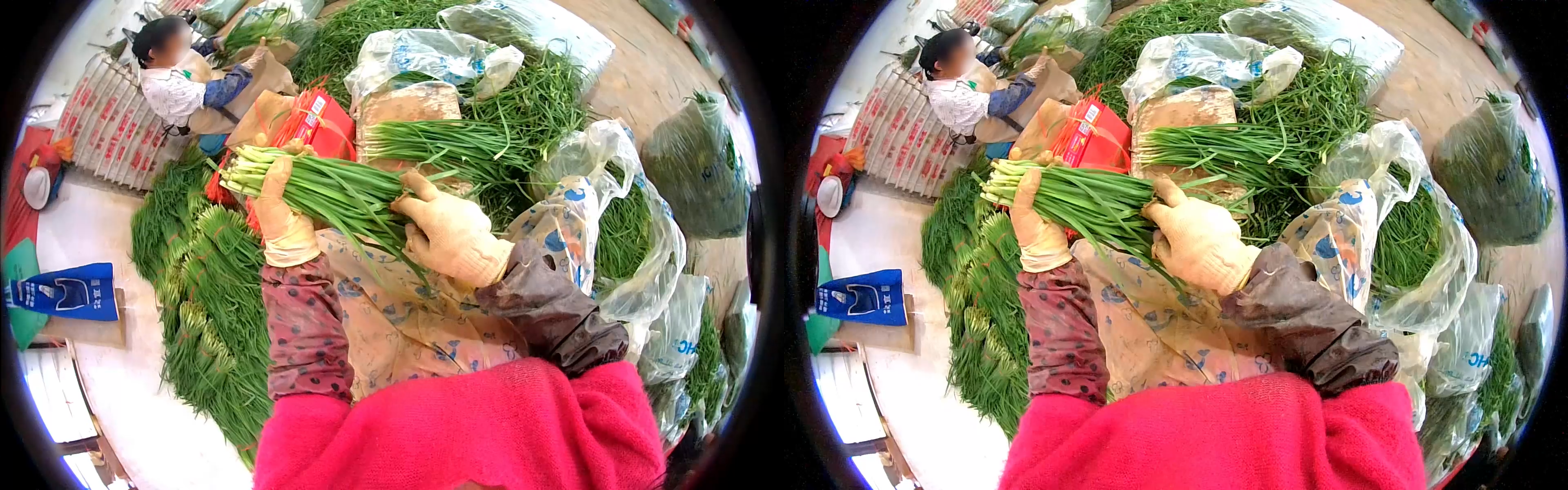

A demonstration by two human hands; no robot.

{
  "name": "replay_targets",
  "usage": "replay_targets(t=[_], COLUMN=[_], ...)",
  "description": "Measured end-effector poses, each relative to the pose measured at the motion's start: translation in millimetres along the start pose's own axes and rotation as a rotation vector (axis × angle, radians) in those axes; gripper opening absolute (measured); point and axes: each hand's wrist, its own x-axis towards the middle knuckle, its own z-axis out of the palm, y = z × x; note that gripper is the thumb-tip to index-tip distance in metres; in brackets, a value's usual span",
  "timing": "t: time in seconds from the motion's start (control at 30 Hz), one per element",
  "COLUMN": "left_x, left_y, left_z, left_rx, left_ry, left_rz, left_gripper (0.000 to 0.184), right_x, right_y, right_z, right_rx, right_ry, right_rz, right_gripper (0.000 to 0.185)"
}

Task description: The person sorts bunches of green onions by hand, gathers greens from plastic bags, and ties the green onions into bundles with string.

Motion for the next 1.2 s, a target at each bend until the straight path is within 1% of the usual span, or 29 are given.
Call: replay_targets(t=[0.03,0.1,0.17,0.23,0.27,0.33,0.4,0.43,0.47,0.53,0.57,0.6,0.63,0.7,0.8,0.87,0.93,1.0,1.07,1.1,1.13,1.2], left_x=[-0.3,1.5,4.3,8.7,8.2,6.3,5.2,4.5,6.0,10.2,9.0,6.6,4.0,1.2,-1.8,-2.4,0.8,5.2,10.1,15.9,21.6,35.0], left_y=[-1.1,-2.8,-6.0,-10.0,-11.7,-15.2,-16.4,-16.2,-17.9,-22.0,-23.3,-24.9,-25.4,-26.9,-28.0,-28.2,-30.0,-30.3,-28.9,-30.3,-33.7,-34.5], left_z=[0.9,0.5,-4.0,-9.8,-9.7,-7.3,-4.0,-3.6,-8.1,-15.6,-14.5,-11.8,-6.6,1.6,8.5,6.4,3.2,5.2,9.2,10.0,14.9,20.8], left_rx=[0.000,-0.033,-0.065,-0.134,-0.136,0.001,0.006,0.009,0.009,-0.081,-0.085,-0.079,-0.073,-0.102,-0.107,-0.086,-0.029,0.002,0.086,0.149,0.161,0.224], left_ry=[0.002,-0.010,-0.019,-0.042,-0.043,-0.028,-0.056,-0.087,-0.083,-0.066,-0.064,-0.080,-0.096,-0.084,-0.070,-0.068,-0.099,-0.120,-0.077,-0.057,-0.050,-0.001], left_rz=[0.003,-0.031,-0.067,-0.152,-0.152,-0.062,-0.029,0.002,0.004,-0.092,-0.090,-0.060,-0.031,-0.031,-0.036,-0.043,-0.048,-0.025,-0.040,-0.038,0.039,0.066], left_gripper=[0.053,0.053,0.053,0.046,0.046,0.034,0.034,0.035,0.035,0.047,0.047,0.051,0.055,0.053,0.051,0.050,0.056,0.056,0.056,0.056,0.044,0.041], right_x=[0.3,0.6,1.4,0.4,-0.2,0.3,-1.1,-5.9,-5.6,-3.3,-2.7,-1.6,-0.4,4.9,12.3,18.6,23.6,22.4,26.1,27.9,31.6,42.8], right_y=[0.2,-0.2,1.6,4.6,6.3,5.9,1.3,2.1,2.5,2.6,-4.5,-9.5,-14.1,-17.3,-6.7,-0.9,-1.3,-7.8,-10.6,-6.2,-4.6,-0.1], right_z=[-2.1,-7.1,-6.3,-3.6,-1.3,-2.5,-12.5,-17.6,-21.1,-27.5,-29.3,-26.5,-22.8,-13.4,-4.6,-1.3,1.7,-3.4,-4.4,0.4,0.8,0.6], right_rx=[-0.002,-0.074,-0.137,-0.200,-0.211,-0.223,-0.130,-0.083,-0.083,0.116,0.104,0.101,0.029,-0.080,-0.093,-0.108,-0.165,-0.185,-0.166,-0.209,-0.210,-0.348], right_ry=[0.002,-0.118,-0.161,-0.205,-0.173,-0.140,-0.135,0.011,0.007,0.093,0.081,0.079,0.042,0.007,0.052,0.024,-0.027,-0.035,-0.098,-0.050,-0.061,-0.120], right_rz=[0.001,0.108,0.125,0.142,0.113,0.081,0.129,0.076,0.073,0.009,0.000,-0.002,0.015,0.049,-0.007,-0.021,0.097,0.079,0.095,0.024,0.025,0.021], right_gripper=[0.032,0.029,0.027,0.025,0.024,0.023,0.025,0.024,0.024,0.022,0.022,0.022,0.025,0.030,0.030,0.030,0.029,0.030,0.033,0.032,0.032,0.029])
